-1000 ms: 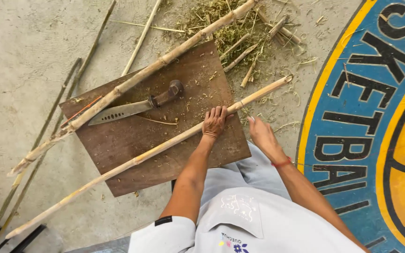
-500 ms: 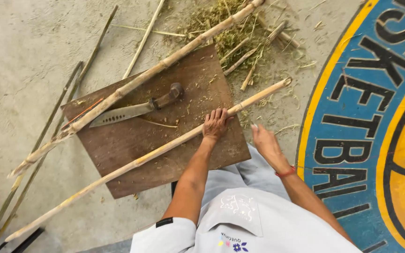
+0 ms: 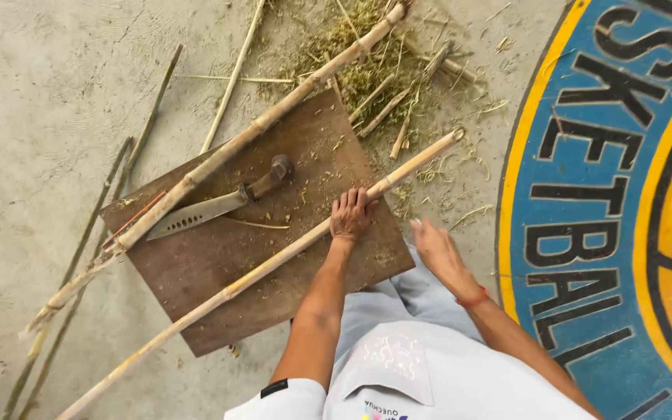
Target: Stripping the bark off bamboo poles using a handheld blade tool.
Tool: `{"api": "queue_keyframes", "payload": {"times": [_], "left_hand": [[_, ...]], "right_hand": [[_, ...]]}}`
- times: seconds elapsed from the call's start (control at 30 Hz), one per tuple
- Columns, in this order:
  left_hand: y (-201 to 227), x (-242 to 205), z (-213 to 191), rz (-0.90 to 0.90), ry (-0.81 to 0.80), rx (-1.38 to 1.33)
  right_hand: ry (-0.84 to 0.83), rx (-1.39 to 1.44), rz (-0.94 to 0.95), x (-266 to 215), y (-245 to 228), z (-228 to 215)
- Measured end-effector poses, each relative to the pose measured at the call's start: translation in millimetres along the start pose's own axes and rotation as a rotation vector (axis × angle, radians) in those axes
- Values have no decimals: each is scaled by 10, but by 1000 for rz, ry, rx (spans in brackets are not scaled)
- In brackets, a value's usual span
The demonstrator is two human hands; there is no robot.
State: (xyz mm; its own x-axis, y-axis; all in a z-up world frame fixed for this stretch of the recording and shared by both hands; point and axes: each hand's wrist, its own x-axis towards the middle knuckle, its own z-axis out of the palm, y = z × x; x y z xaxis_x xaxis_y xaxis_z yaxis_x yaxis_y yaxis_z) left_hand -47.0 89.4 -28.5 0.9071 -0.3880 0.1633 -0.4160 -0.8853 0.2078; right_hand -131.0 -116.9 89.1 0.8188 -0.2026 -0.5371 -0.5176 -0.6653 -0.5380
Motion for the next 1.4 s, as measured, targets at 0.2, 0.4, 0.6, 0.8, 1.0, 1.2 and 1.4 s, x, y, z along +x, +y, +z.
{"api": "queue_keyframes", "payload": {"times": [0.2,0.4,0.6,0.8,1.0,1.2,1.4], "left_hand": [[-1,53,-205,33,16,-23],[-50,-16,-82,16,-36,-63],[58,-12,-260,-24,-24,-62],[-27,-39,-26,-12,-46,-99],[11,-4,-103,-42,-30,-105],[25,-29,-112,-52,-23,-148],[30,-19,-160,-48,-41,-121]], "right_hand": [[-77,-81,116,-468,-176,-396],[-7,-50,-84,454,-478,-45],[-70,-178,155,-515,11,-222],[-32,23,-41,131,-239,-45],[-10,-9,-12,-182,-146,-245],[-93,-115,132,-440,-48,-405],[-72,-70,-5,451,-440,-38]]}}
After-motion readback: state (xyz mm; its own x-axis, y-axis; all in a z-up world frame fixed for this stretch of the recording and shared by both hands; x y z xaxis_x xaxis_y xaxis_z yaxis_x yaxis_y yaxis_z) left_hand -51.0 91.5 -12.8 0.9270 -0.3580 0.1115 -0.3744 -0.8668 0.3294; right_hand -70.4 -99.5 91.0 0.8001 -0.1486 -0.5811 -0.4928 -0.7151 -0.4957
